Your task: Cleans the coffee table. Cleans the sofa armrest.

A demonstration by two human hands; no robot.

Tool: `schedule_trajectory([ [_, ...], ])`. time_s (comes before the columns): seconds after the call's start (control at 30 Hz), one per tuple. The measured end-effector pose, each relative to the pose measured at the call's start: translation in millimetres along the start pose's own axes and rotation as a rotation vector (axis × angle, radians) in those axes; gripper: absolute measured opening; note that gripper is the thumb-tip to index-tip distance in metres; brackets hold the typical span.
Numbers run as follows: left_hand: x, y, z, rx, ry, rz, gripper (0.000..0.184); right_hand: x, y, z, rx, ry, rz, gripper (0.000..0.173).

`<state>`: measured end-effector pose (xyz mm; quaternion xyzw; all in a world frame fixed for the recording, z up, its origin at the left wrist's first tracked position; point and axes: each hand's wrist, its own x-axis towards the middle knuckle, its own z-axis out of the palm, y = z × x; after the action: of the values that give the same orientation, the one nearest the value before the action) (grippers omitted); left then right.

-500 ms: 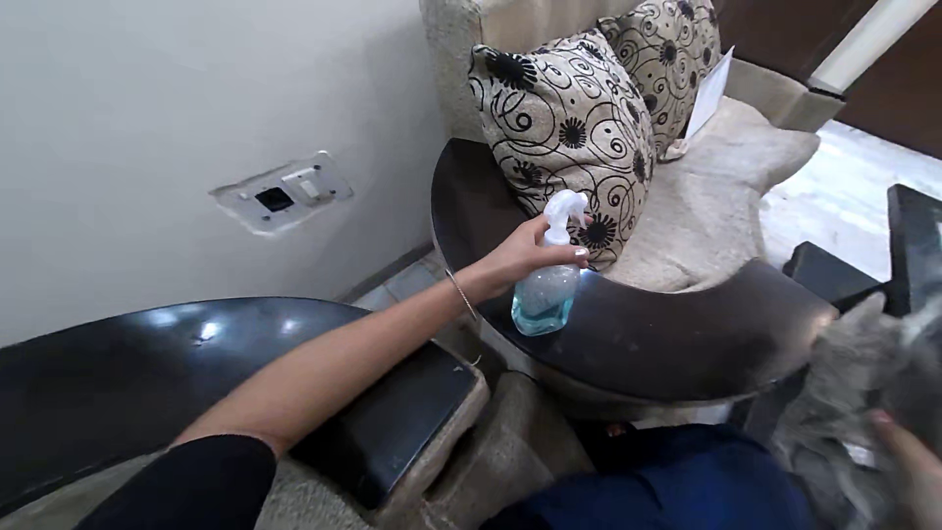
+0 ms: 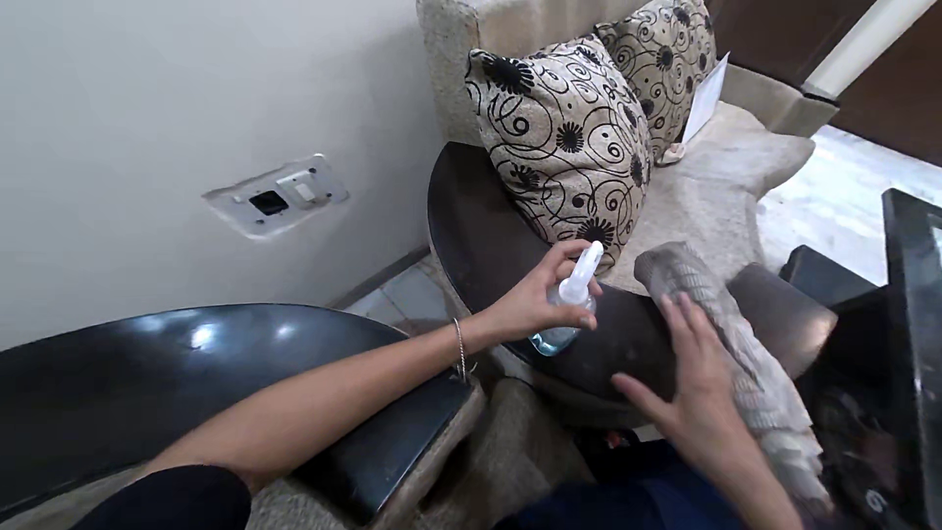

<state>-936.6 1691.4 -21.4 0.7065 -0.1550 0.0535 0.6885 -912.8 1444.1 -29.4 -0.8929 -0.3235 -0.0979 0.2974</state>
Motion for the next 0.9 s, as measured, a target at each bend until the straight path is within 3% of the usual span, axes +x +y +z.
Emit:
schedule_trajectory([
  [0.17,1,2,-4,-0.014,-0.033,0.015,0.076,18,-33,43,0.379,-0.087,0.097,0.122],
  [0.3,1,-9,-16,-0.152,-0.068,0.02,0.066,16,-41,60,0.514,-0.086,0.11,0.116],
  [0.4,4,-13,-21,-0.313,-0.107,-0.075,0.061,11,-36,54,0.307,0.088,0.054,0.097],
  [0.5,7,-17,-23,-0.434,-0.163,-0.13,0.071,17,-2,27,-0.066,0.229,0.04,0.081],
  [0.6,10,-23,-20,-0.494,-0.22,-0.183,0.07,21,50,8,-0.296,0.135,0.13,0.079],
  [0.67,10,-22,-14,-0.56,-0.255,-0.216,0.077,22,74,8,-0.34,0.053,0.17,0.061],
  [0.73,10,-11,-3,-0.572,-0.243,-0.278,0.082,27,82,6,-0.202,0.108,0.167,0.033],
  [0.77,10,-8,1,-0.571,-0.248,-0.297,0.083,28,78,2,-0.051,0.148,0.213,0.029],
  [0.83,14,-11,3,-0.574,-0.314,-0.298,0.085,28,50,-12,0.257,0.254,0.365,0.033],
  [0.9,17,-15,7,-0.559,-0.367,-0.305,0.076,27,12,-24,0.501,0.339,0.395,0.036],
])
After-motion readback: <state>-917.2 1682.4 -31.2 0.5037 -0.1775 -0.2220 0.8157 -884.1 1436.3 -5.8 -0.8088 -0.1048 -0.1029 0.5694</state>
